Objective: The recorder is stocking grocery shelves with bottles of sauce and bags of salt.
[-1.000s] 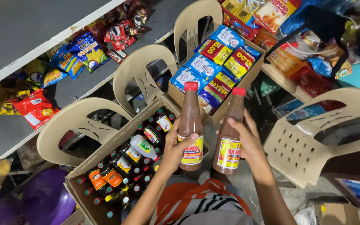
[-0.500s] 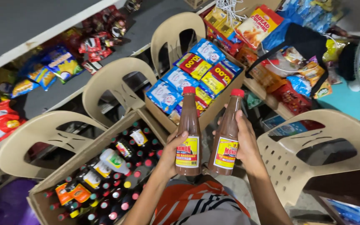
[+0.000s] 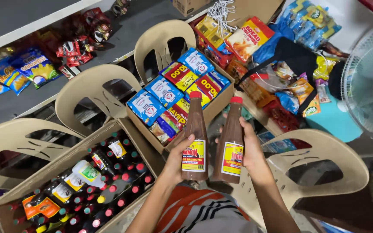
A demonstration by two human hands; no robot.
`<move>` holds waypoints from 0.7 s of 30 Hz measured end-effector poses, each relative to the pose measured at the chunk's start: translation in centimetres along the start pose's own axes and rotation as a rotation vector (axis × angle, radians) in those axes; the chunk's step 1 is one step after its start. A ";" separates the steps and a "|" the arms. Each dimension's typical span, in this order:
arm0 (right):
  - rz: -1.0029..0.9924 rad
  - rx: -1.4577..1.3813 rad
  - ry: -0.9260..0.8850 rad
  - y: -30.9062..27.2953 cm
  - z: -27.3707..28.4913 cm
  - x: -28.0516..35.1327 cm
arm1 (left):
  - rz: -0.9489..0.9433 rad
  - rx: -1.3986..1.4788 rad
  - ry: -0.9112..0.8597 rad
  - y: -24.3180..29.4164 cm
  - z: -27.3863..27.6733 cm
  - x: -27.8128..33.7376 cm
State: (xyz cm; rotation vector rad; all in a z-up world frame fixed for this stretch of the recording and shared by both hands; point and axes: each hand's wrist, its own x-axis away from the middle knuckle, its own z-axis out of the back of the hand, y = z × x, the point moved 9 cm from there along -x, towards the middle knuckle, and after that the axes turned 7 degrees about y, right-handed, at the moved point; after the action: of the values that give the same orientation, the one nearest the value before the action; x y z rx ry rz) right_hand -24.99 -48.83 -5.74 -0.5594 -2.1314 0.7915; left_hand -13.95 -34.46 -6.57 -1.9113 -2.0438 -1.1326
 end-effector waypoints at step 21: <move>0.029 0.189 -0.094 -7.8 -5.6 -14.0 | -0.398 0.000 -0.064 11.6 -3.4 -10.8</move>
State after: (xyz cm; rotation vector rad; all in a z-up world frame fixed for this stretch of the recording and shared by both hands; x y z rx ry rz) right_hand -13.22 -60.97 -4.72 -0.4626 -2.1077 1.0413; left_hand -2.78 -46.14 -5.20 -1.5990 -2.5361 -1.1543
